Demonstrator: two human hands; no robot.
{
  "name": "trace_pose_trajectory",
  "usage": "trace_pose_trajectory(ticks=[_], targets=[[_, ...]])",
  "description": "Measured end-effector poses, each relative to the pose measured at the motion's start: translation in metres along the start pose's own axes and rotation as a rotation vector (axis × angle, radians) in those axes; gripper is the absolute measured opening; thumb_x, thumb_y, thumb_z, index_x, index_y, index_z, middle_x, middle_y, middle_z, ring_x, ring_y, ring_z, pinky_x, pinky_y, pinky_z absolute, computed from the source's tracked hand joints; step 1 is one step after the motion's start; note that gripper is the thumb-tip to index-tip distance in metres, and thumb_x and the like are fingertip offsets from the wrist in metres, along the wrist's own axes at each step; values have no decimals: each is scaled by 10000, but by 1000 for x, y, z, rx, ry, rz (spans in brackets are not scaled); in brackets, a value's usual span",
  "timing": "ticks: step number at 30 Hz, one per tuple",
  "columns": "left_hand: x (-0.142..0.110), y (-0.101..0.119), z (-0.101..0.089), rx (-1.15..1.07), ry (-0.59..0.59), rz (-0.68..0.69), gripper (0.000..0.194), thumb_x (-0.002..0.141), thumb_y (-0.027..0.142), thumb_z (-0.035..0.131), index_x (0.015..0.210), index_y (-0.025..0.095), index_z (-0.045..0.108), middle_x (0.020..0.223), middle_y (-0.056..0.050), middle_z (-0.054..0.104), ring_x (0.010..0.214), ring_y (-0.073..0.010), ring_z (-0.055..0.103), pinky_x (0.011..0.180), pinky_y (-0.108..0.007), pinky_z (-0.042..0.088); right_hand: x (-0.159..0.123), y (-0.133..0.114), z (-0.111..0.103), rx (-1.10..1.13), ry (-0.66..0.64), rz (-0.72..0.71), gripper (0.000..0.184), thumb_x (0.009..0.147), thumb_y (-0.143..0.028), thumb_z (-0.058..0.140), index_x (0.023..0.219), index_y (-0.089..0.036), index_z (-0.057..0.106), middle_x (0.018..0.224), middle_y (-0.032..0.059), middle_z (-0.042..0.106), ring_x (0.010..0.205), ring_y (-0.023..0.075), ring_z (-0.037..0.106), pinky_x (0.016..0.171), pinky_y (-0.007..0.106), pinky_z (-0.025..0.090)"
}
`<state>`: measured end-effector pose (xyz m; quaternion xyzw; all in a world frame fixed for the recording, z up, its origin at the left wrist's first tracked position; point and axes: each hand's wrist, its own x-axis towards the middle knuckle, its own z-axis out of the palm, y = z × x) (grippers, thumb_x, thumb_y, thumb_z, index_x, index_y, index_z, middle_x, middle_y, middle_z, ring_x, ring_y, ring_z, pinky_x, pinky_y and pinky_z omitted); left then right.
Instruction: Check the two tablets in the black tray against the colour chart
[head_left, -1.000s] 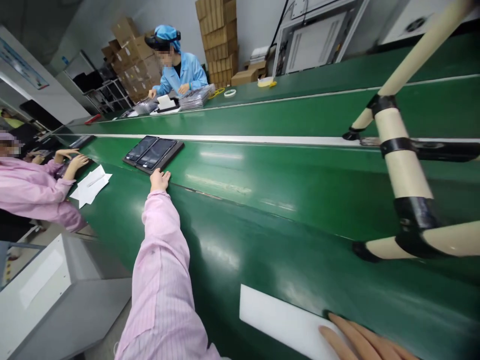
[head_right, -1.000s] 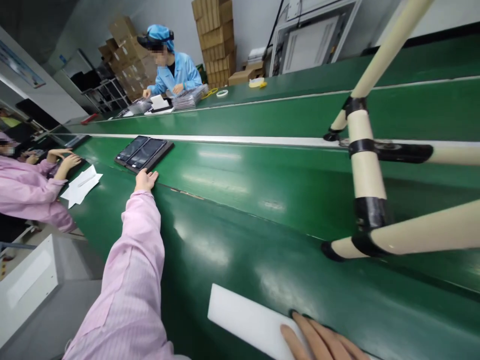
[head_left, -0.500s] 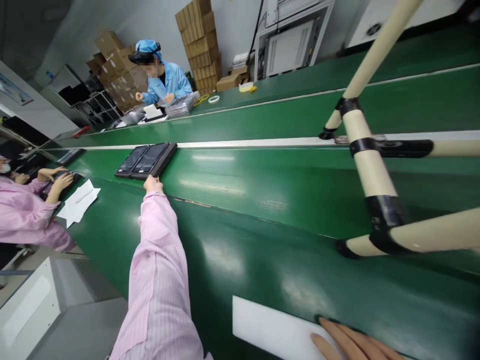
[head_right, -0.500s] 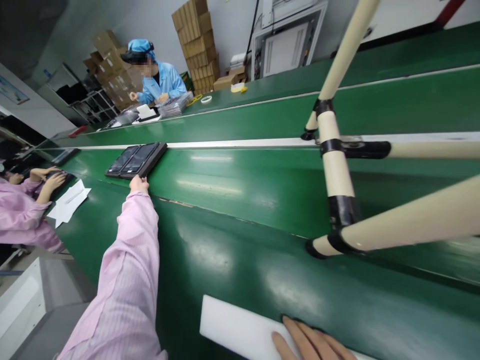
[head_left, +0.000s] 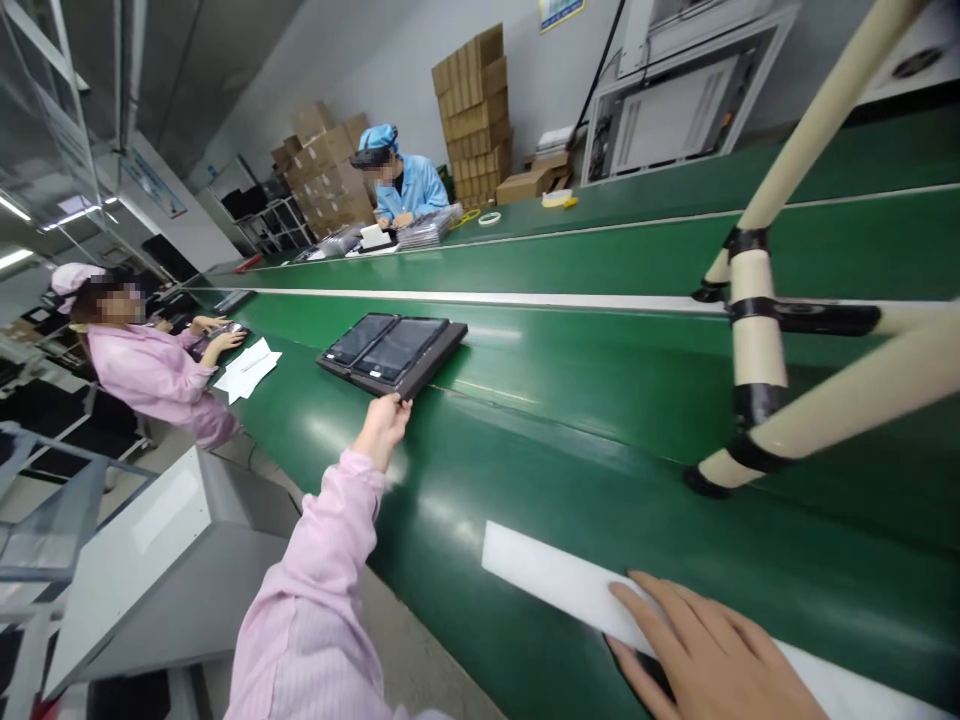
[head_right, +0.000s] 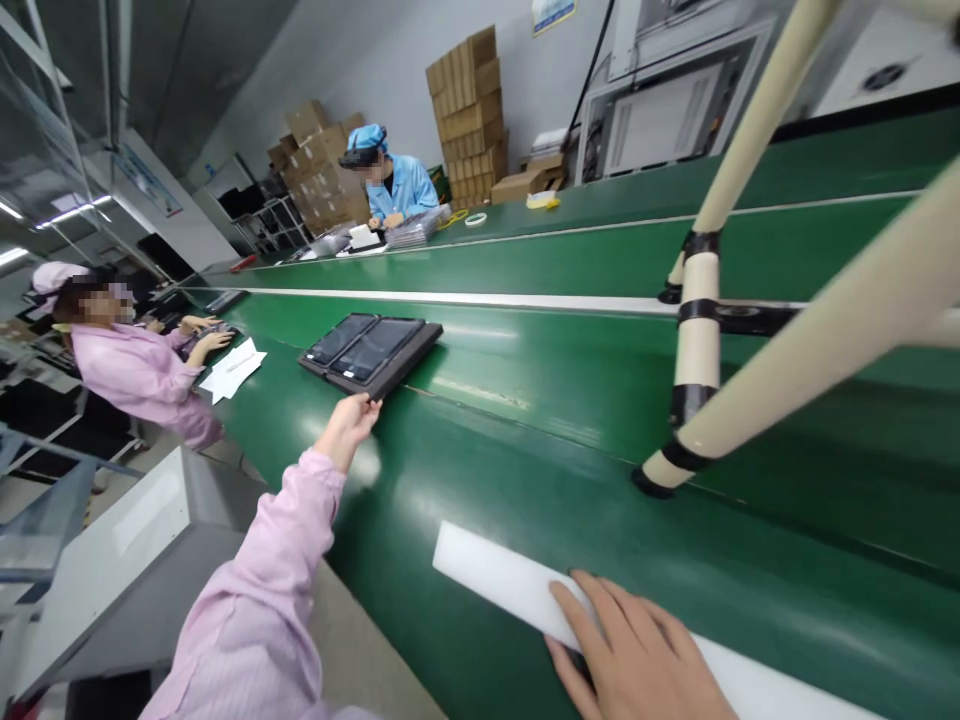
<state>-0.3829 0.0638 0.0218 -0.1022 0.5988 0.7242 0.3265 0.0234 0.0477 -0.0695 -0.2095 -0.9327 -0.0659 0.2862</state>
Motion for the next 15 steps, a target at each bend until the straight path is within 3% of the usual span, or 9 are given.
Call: trace_pose_trajectory(ticks=[3, 6, 9, 12, 14, 15], targets=[[-68, -40, -47, 36, -67, -85, 235, 956, 308, 629, 1108, 128, 624, 1012, -53, 656, 798, -136, 642, 673, -283, 575, -1, 0, -15, 35, 79, -49, 246, 976, -309, 492, 1134, -161, 610, 1099, 121, 672, 935, 252, 626, 844, 405, 458], [-137, -83, -84, 72, -173, -136, 38, 906, 110, 640, 881, 106, 612, 817, -36, 642, 682, -100, 625, 604, -201, 526, -11, -6, -42, 50, 195, -79, 258, 955, -262, 545, 1187, -151, 565, 1114, 138, 655, 960, 256, 623, 874, 408, 469], [-203, -132, -112, 110, -301, -188, 148, 794, 27, 704, 790, 130, 598, 785, -37, 660, 691, -101, 666, 658, -186, 532, -27, -12, -73, -47, 197, 77, 407, 951, -267, 564, 1324, -120, 494, 1122, 180, 646, 983, 306, 632, 842, 432, 481], [-256, -174, -139, 223, -435, -327, 241, 672, 139, 839, 775, 130, 622, 764, -43, 679, 638, -148, 689, 639, -246, 551, -49, -8, -90, -92, 45, 346, 492, 993, -383, 507, 1375, -73, 483, 1066, 197, 666, 870, 299, 678, 722, 398, 508], [-273, -182, -159, 469, -606, -370, 297, 671, 311, 859, 769, 123, 650, 681, -54, 669, 550, -191, 675, 547, -291, 538, -66, -1, -92, 30, -29, 410, 401, 997, -422, 512, 1268, -135, 579, 976, 129, 706, 749, 220, 705, 630, 320, 521], [-275, -177, -169, 609, -674, -326, 328, 689, 391, 840, 767, 122, 670, 631, -57, 655, 510, -204, 656, 502, -303, 520, -75, 4, -91, 121, -42, 414, 322, 993, -414, 531, 1190, -176, 619, 929, 85, 724, 700, 179, 710, 591, 278, 519]])
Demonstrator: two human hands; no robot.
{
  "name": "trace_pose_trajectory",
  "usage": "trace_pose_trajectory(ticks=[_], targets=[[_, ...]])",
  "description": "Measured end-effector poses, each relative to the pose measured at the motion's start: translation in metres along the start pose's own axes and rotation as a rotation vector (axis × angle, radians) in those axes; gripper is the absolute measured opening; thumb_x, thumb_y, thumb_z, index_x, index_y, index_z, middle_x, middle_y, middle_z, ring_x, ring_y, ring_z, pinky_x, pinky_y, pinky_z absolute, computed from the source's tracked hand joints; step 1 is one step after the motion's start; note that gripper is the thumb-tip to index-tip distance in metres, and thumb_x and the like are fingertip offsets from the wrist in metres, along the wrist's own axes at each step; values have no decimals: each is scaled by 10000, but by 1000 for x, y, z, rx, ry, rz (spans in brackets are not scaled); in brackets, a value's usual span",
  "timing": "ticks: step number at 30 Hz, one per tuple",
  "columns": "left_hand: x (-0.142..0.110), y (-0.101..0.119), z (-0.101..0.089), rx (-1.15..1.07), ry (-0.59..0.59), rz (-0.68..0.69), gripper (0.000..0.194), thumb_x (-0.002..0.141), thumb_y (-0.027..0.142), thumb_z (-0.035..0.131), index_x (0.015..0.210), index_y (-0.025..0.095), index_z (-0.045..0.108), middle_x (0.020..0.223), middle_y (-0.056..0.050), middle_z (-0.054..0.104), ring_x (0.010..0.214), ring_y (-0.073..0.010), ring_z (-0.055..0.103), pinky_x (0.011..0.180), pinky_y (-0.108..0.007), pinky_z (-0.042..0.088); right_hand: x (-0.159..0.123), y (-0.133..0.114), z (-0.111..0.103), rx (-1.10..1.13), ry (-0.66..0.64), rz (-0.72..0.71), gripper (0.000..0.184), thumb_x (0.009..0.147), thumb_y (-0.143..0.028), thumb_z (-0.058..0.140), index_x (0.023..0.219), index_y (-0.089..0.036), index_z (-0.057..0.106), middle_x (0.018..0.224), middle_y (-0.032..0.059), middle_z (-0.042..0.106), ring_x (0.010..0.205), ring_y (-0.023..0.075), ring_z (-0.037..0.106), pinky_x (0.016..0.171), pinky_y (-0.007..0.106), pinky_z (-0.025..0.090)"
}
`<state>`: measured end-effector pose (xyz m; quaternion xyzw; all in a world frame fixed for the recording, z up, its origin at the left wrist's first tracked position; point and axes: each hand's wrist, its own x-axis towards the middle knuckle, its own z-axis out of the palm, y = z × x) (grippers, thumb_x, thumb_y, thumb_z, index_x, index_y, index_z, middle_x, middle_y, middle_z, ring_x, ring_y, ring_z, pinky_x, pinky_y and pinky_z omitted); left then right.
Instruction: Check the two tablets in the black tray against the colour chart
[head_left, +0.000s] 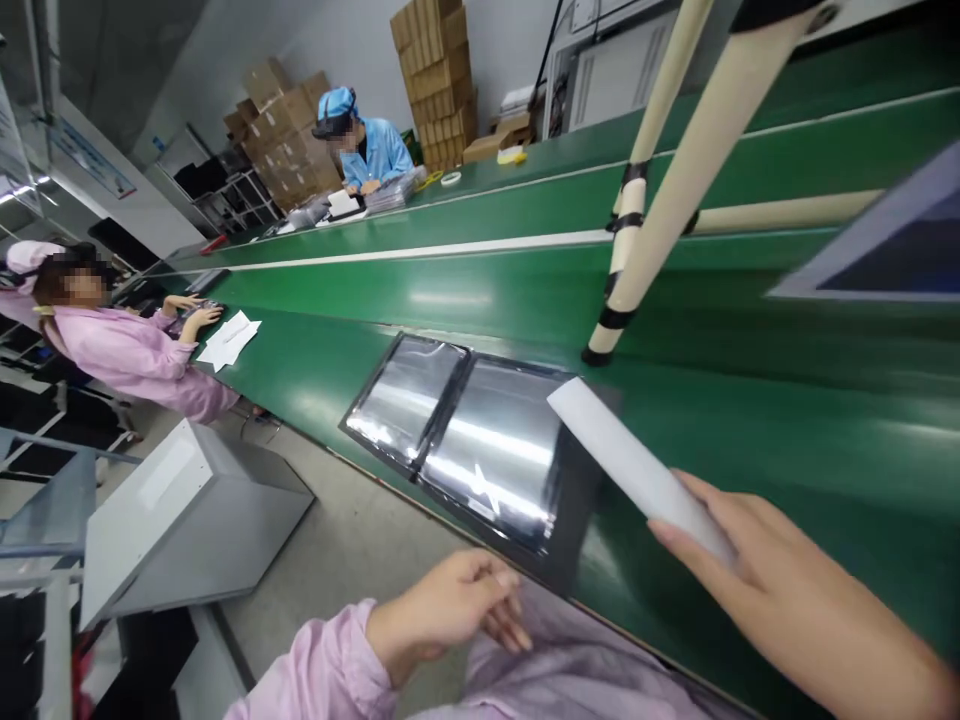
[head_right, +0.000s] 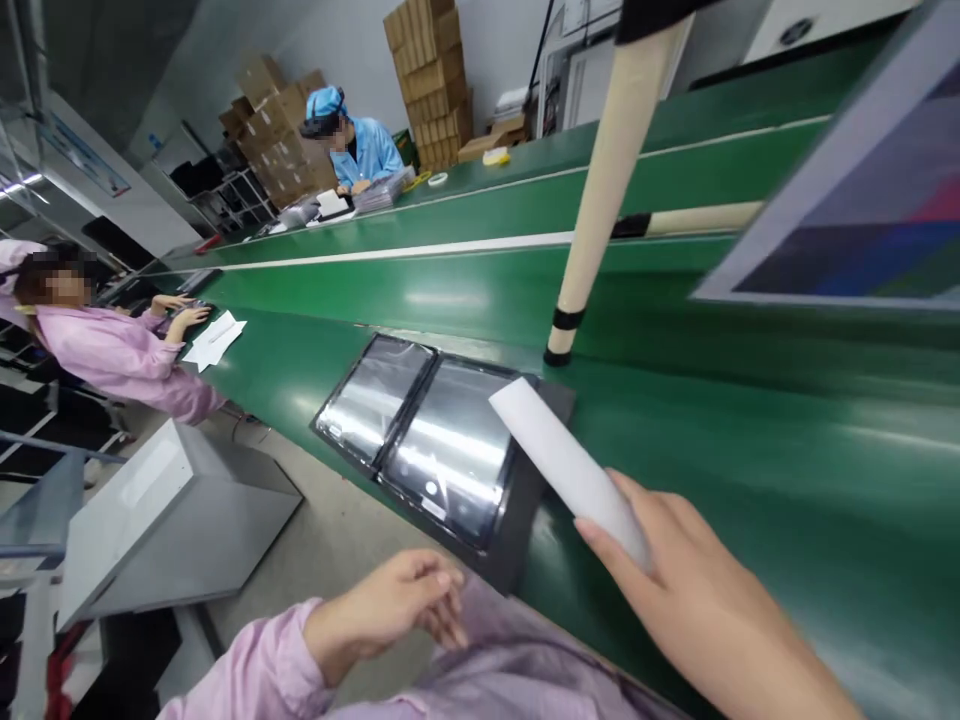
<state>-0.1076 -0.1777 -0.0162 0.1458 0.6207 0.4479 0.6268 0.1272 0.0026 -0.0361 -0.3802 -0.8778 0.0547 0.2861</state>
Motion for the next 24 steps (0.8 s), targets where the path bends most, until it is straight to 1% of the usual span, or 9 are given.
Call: trace_pose_trajectory(ticks=[1, 3, 6, 8, 10, 14, 20, 22, 24], targets=[[-6, 2, -12, 140, 12, 45, 344, 715, 444, 811, 767, 127, 687, 595, -55, 640, 495, -209, 642, 484, -307, 508, -6, 7, 1, 88, -22, -8, 250, 984, -400, 555, 1115, -206, 643, 886, 49, 736, 666, 150, 712, 560, 244, 516], [-10, 20, -48, 274, 193, 230, 288, 762, 433, 775, 784, 153, 710, 613, -58, 646, 561, -206, 643, 545, -311, 526, -15, 19, 0, 217, -56, 0, 175, 968, -375, 591, 1024, -225, 663, 845, 20, 755, 643, 136, 721, 526, 210, 517], [4, 60, -108, 252, 496, 475, 150, 846, 332, 704, 969, 246, 693, 1040, -78, 714, 1099, -234, 653, 909, -309, 537, -21, 27, -10, 335, -130, 117, 189, 966, -381, 589, 994, -215, 676, 829, 29, 766, 622, 155, 727, 498, 197, 521], [22, 79, -134, 248, 567, 533, 160, 868, 294, 676, 1019, 242, 692, 1218, -99, 680, 1320, -254, 536, 1076, -338, 454, -22, 28, -22, 422, -213, 230, 258, 977, -429, 551, 1026, -210, 680, 884, 44, 773, 677, 168, 742, 526, 188, 537], [38, 83, -144, 264, 550, 540, 194, 900, 318, 643, 1055, 221, 705, 1290, -111, 664, 1381, -259, 492, 1180, -370, 351, -24, 27, -35, 514, -317, 345, 343, 986, -490, 497, 1072, -213, 680, 971, 53, 771, 779, 179, 754, 584, 189, 558], [45, 60, -124, 324, 395, 529, 428, 915, 490, 614, 1238, 214, 671, 1478, -92, 559, 1463, -245, 404, 1261, -376, 201, -40, 36, -60, 620, -478, 504, 455, 901, -628, 507, 1068, -245, 687, 1051, 59, 760, 898, 237, 749, 696, 273, 604], [42, 30, -39, 451, -37, 503, 789, 924, 605, 554, 1575, 234, 305, 1679, -78, 225, 1555, -246, 187, 1283, -417, 113, -94, 88, -117, 537, -257, 924, 662, 637, -786, 626, 1063, -279, 637, 1109, 90, 730, 1014, 335, 709, 793, 422, 632], [50, 29, -9, 504, -171, 522, 792, 964, 597, 479, 1611, 259, 172, 1700, -74, 128, 1567, -245, 121, 1284, -437, 84, -105, 106, -139, 421, -300, 871, 657, 633, -751, 652, 1091, -280, 638, 1141, 88, 715, 1028, 336, 699, 839, 451, 620], [59, 26, 15, 547, -250, 555, 805, 972, 605, 450, 1619, 280, 97, 1705, -84, 95, 1568, -253, 106, 1281, -463, 102, -107, 120, -156, 193, -330, 690, 634, 670, -725, 644, 1097, -256, 655, 1146, 101, 700, 1013, 330, 693, 915, 487, 587]])
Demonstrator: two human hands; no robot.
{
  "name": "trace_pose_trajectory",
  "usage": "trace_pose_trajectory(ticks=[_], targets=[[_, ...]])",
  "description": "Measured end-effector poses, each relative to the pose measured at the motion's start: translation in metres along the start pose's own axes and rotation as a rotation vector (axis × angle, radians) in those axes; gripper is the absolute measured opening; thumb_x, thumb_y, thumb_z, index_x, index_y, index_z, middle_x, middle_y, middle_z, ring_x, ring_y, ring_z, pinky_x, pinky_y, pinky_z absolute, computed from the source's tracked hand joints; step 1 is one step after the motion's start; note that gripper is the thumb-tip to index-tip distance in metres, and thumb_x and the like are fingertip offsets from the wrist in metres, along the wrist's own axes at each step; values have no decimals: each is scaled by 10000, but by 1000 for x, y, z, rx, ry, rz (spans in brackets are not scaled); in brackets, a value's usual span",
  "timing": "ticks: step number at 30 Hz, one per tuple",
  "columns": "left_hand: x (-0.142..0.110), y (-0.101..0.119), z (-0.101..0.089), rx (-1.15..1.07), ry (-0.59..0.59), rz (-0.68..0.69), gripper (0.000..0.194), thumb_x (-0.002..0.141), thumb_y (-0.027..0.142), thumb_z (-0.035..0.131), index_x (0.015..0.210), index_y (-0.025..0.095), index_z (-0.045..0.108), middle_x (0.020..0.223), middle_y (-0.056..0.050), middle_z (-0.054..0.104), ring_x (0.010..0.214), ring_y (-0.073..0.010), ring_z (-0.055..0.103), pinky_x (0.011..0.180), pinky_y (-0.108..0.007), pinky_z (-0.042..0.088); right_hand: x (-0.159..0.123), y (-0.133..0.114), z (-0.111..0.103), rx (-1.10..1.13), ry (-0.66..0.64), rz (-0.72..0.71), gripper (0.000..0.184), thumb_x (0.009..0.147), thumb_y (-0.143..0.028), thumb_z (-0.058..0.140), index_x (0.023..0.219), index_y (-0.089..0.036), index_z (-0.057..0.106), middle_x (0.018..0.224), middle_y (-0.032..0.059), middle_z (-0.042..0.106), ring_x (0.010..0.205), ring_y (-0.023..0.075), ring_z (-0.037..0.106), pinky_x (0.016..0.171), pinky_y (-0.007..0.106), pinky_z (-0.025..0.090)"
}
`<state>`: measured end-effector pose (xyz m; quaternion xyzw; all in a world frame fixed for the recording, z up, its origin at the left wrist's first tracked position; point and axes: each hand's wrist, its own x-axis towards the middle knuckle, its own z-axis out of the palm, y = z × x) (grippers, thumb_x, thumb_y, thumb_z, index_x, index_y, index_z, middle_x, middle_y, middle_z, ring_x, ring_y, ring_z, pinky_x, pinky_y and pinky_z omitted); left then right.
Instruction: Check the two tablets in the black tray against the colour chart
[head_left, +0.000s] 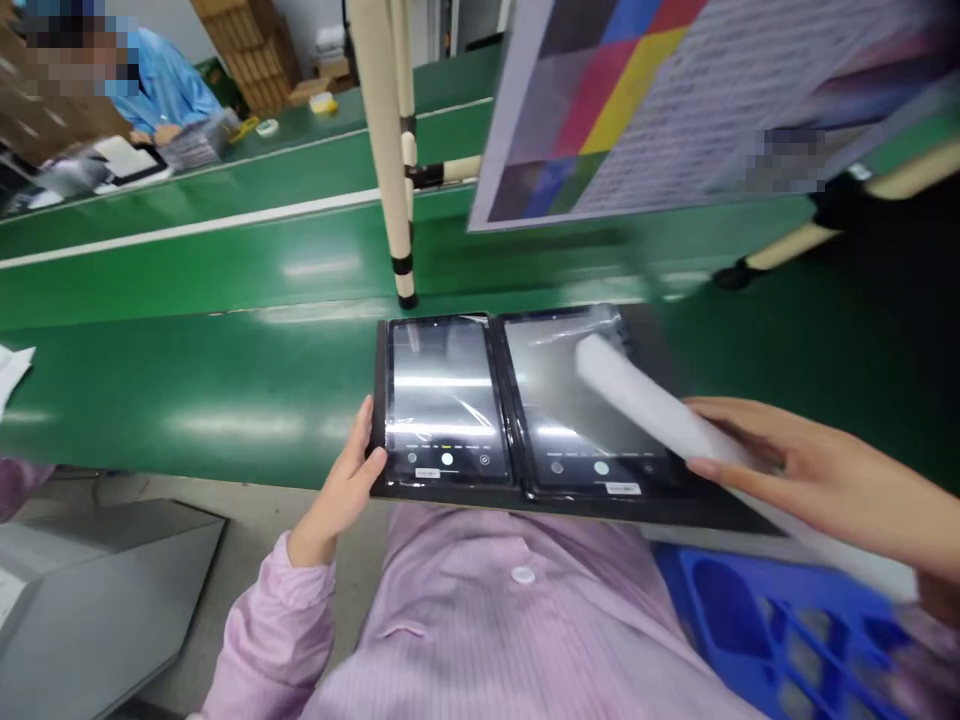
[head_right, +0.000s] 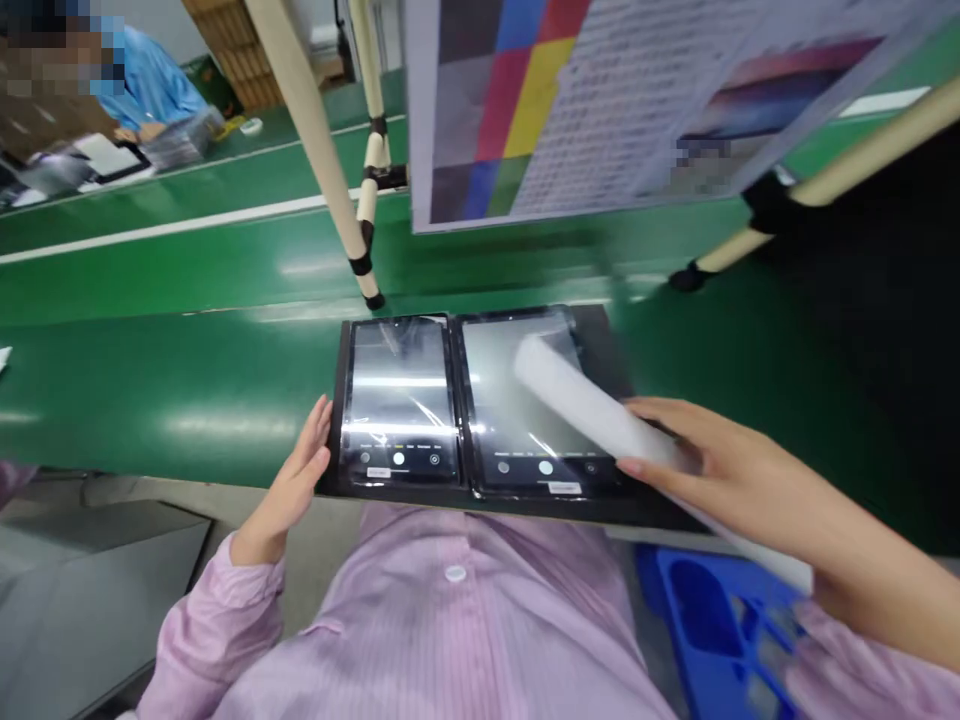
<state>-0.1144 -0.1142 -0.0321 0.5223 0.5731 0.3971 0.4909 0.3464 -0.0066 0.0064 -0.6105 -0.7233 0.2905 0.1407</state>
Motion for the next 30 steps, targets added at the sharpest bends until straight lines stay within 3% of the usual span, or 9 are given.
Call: trace_pose_trajectory(ticks=[2, 5, 8, 11, 13, 17, 24, 30], targets=[[8, 0, 15, 111, -62, 56, 919, 927, 636, 524, 1618, 296, 23, 1706, -113, 67, 1567, -293, 106, 1269, -516, 145, 7, 0, -10, -268, 138, -210, 614, 792, -698, 567, 1154, -213, 666, 1151, 131, 675, 967, 313, 686, 920, 500, 568], [5, 0, 27, 452, -152, 128, 1200, 780, 649, 721, 1604, 319, -87, 1694, -173, -80, 1553, -409, 86, 1200, -634, 255, 26, -14, -5, -504, 328, -523, 529, 966, -547, 466, 1298, -170, 630, 1153, 155, 655, 913, 283, 670, 781, 449, 557], [-8, 3, 33, 775, -120, 258, 1159, 819, 564, 727, 1600, 328, -95, 1668, -207, -156, 1536, -477, 47, 1123, -707, 313, 41, -28, 14, -574, 326, -668, 405, 1013, -396, 460, 1343, -215, 611, 1188, 133, 651, 1016, 296, 642, 839, 475, 511], [-20, 13, 38, 948, -44, 445, 923, 912, 393, 660, 1610, 352, 59, 1642, -194, 51, 1513, -449, 120, 1112, -683, 323, 40, -29, 30, -611, 284, -596, 425, 1024, -439, 410, 1330, -252, 636, 1361, 154, 555, 1176, 384, 553, 890, 574, 450], [-24, 21, 43, 988, -43, 512, 763, 922, 324, 643, 1578, 362, 256, 1526, -173, 252, 1428, -398, 254, 1096, -618, 356, 33, -26, 34, -603, 286, -527, 463, 1010, -497, 417, 1314, -243, 656, 1394, 173, 517, 1194, 416, 518, 865, 568, 436], [-22, 35, 54, 1017, -9, 547, 436, 936, 309, 610, 1371, 301, 598, 1220, -131, 403, 1188, -314, 388, 1041, -540, 366, 20, -22, 34, -593, 280, -453, 404, 1023, -414, 426, 1326, -260, 644, 1277, 136, 594, 1119, 349, 548, 846, 488, 408], [-8, 42, 66, 1038, 29, 538, 320, 973, 306, 542, 1244, 277, 710, 1112, -114, 396, 1089, -282, 398, 1020, -531, 318, 18, -30, 30, -612, 278, -407, 357, 1015, -377, 465, 1318, -295, 636, 1274, 106, 602, 1085, 309, 552, 842, 450, 387], [-2, 47, 71, 1070, 30, 547, 304, 954, 230, 561, 1193, 269, 744, 1080, -100, 410, 1064, -268, 377, 1034, -479, 293, 20, -32, 30, -541, 278, -417, 344, 1017, -370, 452, 1272, -260, 655, 1297, 136, 586, 1195, 373, 534, 868, 509, 417]])
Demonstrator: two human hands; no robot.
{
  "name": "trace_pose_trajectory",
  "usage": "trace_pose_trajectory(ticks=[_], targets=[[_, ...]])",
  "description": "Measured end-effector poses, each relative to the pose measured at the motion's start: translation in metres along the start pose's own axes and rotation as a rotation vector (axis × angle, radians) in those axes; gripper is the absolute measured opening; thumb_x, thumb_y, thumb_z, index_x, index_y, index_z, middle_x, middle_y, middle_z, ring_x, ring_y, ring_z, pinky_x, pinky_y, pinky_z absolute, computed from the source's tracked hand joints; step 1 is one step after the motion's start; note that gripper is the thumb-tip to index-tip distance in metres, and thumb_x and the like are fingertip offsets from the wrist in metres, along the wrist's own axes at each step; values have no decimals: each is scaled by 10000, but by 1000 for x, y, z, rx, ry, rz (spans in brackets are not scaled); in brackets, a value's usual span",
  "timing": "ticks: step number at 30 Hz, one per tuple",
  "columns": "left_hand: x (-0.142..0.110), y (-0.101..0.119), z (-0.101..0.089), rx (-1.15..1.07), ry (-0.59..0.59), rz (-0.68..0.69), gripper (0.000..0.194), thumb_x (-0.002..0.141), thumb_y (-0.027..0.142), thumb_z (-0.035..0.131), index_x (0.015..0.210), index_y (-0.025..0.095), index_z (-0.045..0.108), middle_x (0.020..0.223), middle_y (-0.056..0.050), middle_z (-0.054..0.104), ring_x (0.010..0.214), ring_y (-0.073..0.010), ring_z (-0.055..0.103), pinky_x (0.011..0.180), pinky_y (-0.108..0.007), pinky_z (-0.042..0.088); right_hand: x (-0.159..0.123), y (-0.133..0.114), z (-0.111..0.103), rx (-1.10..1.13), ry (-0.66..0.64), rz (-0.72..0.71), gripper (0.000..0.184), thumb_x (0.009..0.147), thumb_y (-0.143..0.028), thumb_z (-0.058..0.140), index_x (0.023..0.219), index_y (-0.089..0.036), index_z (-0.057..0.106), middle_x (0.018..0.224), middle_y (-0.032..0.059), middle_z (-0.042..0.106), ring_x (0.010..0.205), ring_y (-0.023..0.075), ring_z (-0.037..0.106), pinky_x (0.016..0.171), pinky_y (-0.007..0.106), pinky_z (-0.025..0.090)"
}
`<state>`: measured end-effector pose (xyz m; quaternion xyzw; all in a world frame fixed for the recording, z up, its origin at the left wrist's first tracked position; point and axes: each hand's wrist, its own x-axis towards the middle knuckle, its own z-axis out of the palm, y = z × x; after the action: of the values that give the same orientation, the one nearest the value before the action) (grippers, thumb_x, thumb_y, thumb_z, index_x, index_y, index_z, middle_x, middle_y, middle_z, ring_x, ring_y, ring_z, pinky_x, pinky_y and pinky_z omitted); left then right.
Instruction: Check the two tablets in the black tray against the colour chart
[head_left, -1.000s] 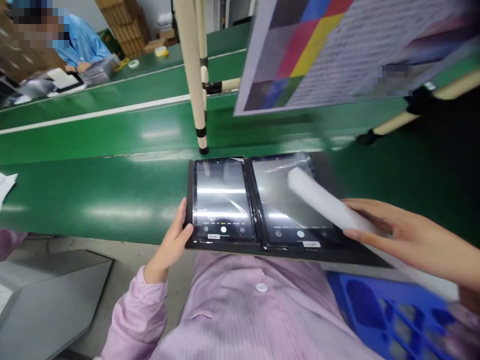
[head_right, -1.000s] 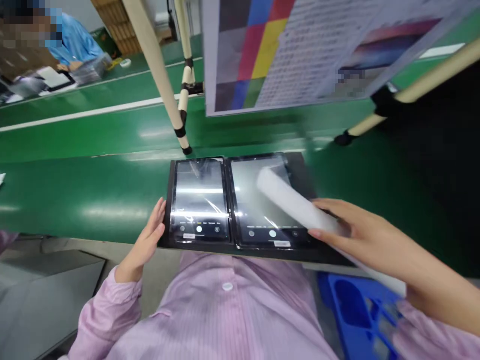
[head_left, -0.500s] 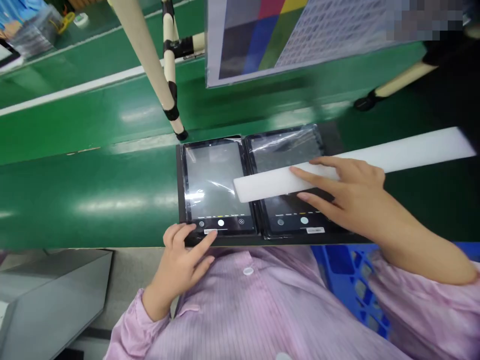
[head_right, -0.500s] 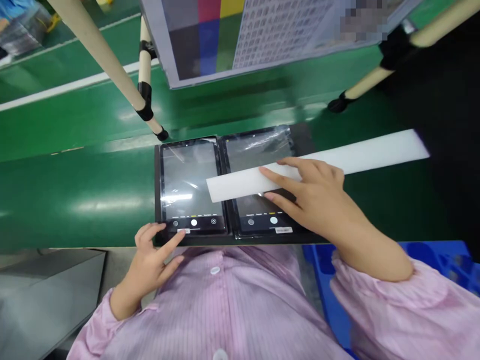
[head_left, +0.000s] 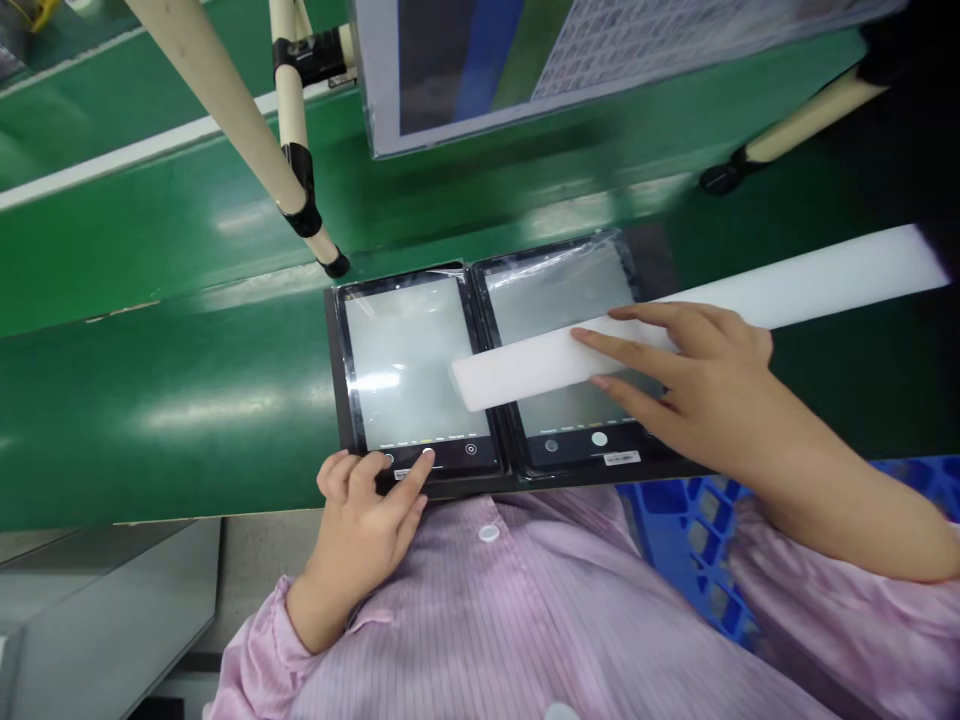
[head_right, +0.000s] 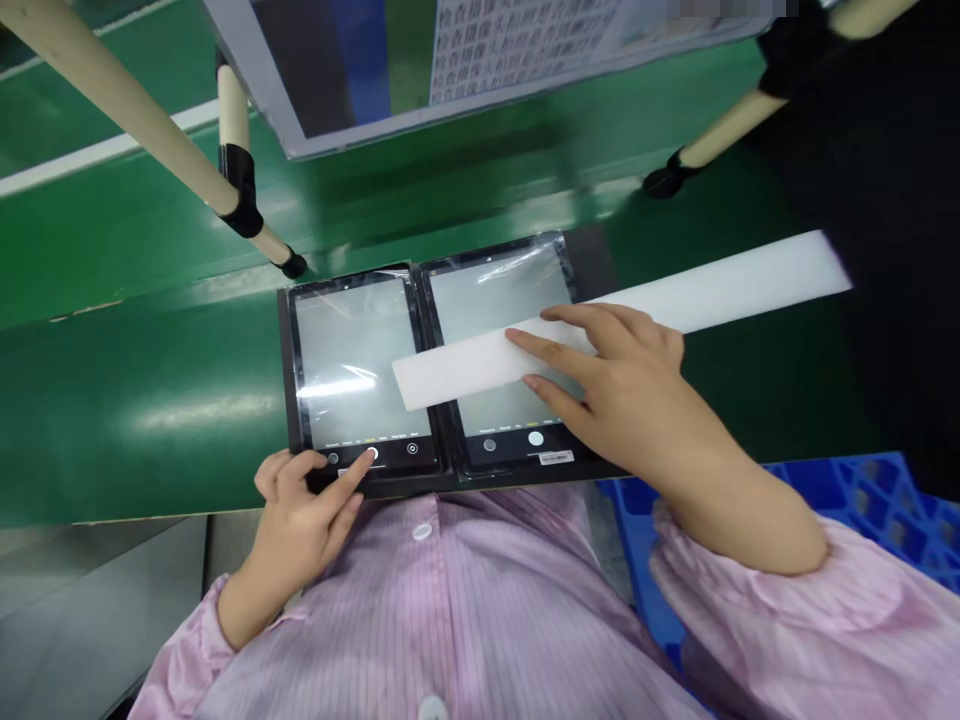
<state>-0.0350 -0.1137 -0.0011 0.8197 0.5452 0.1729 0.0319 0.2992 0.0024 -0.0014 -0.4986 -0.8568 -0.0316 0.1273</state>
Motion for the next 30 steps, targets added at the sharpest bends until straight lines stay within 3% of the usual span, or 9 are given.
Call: trace_pose_trajectory(ticks=[3, 7, 13, 16, 19, 25, 30], targets=[[1, -1, -3, -15, 47, 38, 289, 951, 228, 561, 1161, 264, 756, 1054, -87, 422, 1046, -255, 379, 1016, -443, 310, 3, 3, 0, 52, 13, -38, 333, 1020, -362, 443, 1222, -225, 669, 1366, 156, 552, 1318, 418, 475, 911, 548, 417], [-4, -5, -11, -76, 144, 55, 320, 947, 210, 530, 1192, 243, 733, 1007, -66, 403, 974, -216, 438, 968, -419, 376, 9, 11, 0, 92, 19, -104, 319, 1021, -384, 437, 1190, -227, 659, 1435, 139, 530, 1333, 399, 493, 919, 543, 415], [-8, -10, -15, -47, 112, 16, 494, 940, 207, 532, 1423, 310, 559, 1013, -62, 424, 962, -211, 477, 961, -437, 407, 24, 20, -3, 150, -45, -202, 296, 1004, -371, 437, 1191, -216, 606, 1344, 111, 622, 1328, 365, 517, 965, 538, 403], [-2, -10, -16, -47, 117, 8, 440, 944, 205, 524, 1366, 289, 613, 1009, -66, 435, 958, -215, 484, 961, -442, 403, 26, 22, -3, 165, -43, -237, 309, 1008, -370, 427, 1230, -217, 579, 1265, 94, 669, 1166, 294, 636, 973, 502, 404], [8, -7, -17, -60, 123, 26, 395, 937, 190, 533, 1303, 267, 660, 997, -67, 443, 955, -215, 480, 961, -440, 399, 24, 24, -3, 157, -55, -240, 317, 1021, -347, 409, 1272, -223, 556, 1271, 75, 664, 1116, 248, 653, 994, 480, 385], [36, 5, -18, -75, 112, 122, 271, 912, 165, 555, 1120, 210, 722, 980, -66, 453, 950, -215, 465, 930, -422, 396, 10, 24, -1, 160, -65, -185, 346, 1018, -273, 407, 1337, -224, 531, 1296, 66, 642, 1156, 243, 614, 1015, 479, 368], [58, 22, -15, -103, 85, 205, 251, 912, 151, 543, 1080, 172, 728, 989, -74, 468, 948, -220, 455, 920, -414, 396, -8, 29, -7, 136, -3, -150, 315, 1000, -284, 469, 1285, -190, 562, 1175, 82, 680, 1003, 257, 629, 866, 454, 439]])
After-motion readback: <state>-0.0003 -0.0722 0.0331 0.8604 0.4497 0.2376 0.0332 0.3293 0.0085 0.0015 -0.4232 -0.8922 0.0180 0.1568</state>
